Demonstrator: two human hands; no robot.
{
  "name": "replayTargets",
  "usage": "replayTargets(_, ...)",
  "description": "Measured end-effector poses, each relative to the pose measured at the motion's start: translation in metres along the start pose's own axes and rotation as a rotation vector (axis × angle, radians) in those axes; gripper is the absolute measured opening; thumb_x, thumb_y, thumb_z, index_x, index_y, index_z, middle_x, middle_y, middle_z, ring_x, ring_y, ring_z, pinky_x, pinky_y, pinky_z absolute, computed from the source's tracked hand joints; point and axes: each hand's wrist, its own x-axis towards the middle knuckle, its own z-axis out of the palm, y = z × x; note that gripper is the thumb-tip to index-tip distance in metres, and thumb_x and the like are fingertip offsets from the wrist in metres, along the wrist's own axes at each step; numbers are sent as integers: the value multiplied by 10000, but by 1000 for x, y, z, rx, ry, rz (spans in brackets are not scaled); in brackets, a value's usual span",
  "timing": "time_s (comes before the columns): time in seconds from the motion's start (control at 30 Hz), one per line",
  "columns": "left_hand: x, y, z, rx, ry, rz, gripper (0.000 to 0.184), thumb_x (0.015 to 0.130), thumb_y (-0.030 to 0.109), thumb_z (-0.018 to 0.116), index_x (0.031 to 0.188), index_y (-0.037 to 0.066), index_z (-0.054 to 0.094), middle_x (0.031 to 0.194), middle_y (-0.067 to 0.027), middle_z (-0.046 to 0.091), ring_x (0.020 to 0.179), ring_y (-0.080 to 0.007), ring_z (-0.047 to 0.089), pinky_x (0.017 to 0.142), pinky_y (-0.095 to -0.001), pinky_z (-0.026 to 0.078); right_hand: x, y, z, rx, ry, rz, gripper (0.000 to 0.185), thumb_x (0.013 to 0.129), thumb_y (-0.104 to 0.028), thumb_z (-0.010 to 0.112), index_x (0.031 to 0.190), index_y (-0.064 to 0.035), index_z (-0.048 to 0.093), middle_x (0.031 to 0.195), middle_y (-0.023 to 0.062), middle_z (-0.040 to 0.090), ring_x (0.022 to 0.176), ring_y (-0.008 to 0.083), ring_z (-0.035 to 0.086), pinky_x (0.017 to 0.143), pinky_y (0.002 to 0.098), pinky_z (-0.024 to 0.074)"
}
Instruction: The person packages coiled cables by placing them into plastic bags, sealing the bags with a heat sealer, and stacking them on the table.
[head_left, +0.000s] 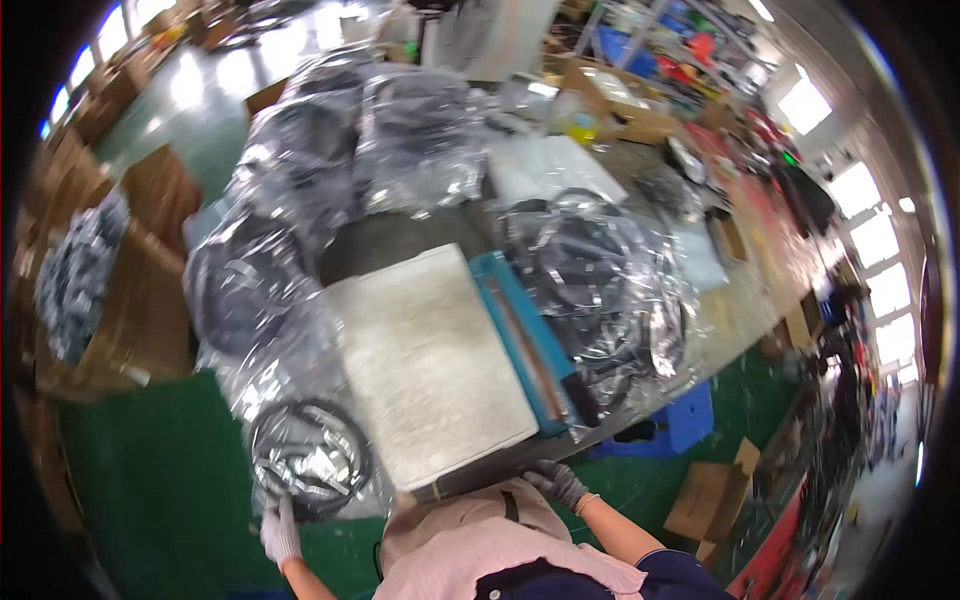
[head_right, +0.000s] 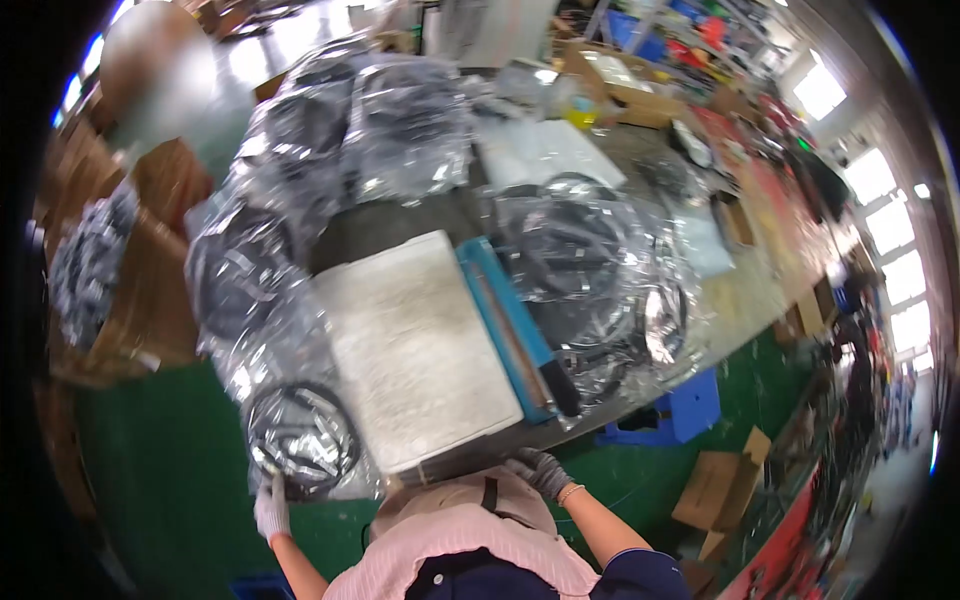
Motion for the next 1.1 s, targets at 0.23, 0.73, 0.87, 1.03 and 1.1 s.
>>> replayTargets(0.23,-3,75,102,571,432,518,635,1012,437,474,1456,-13,421,1485,-256,442,1387,-388,394,1184,-504,246,15,63,-143,882,821,196,353,995,-326,607,1247,-84,658,1078,4,695,949,132,650,836,288,516)
replayTargets(0.73,-96,146,112,367,523,407,709,947,493,568,1444,4,447,1443,-256,469,1350,-417,413,1146,-509,311,209,78,-322,1172,933,381,263,932,-392,686,917,-140,615,728,0,629,539,127,571,424,269,409)
replayTargets(0.87,-97,143,114,271,593,381,725,920,453,619,1456,1,434,1443,-259,468,1349,-416,416,1145,-498,317,229,48,-345,927,974,76,257,915,-406,711,881,-172,611,692,-29,589,544,99,529,498,248,420)
replayTargets(1.03,-98,174,99,31,669,555,731,867,336,677,1431,-55,424,1407,-281,489,1313,-447,434,1119,-532,328,189,-185,-366,889,669,-492,198,965,-283,678,940,-87,669,714,-26,578,640,70,520,587,243,442)
replayTargets(1.1,-83,185,100,-55,703,644,715,856,304,684,1414,-62,430,1389,-291,494,1282,-446,452,1094,-530,342,177,-253,-356,830,548,-588,222,970,-297,673,952,-76,665,731,-20,584,660,76,544,603,232,459)
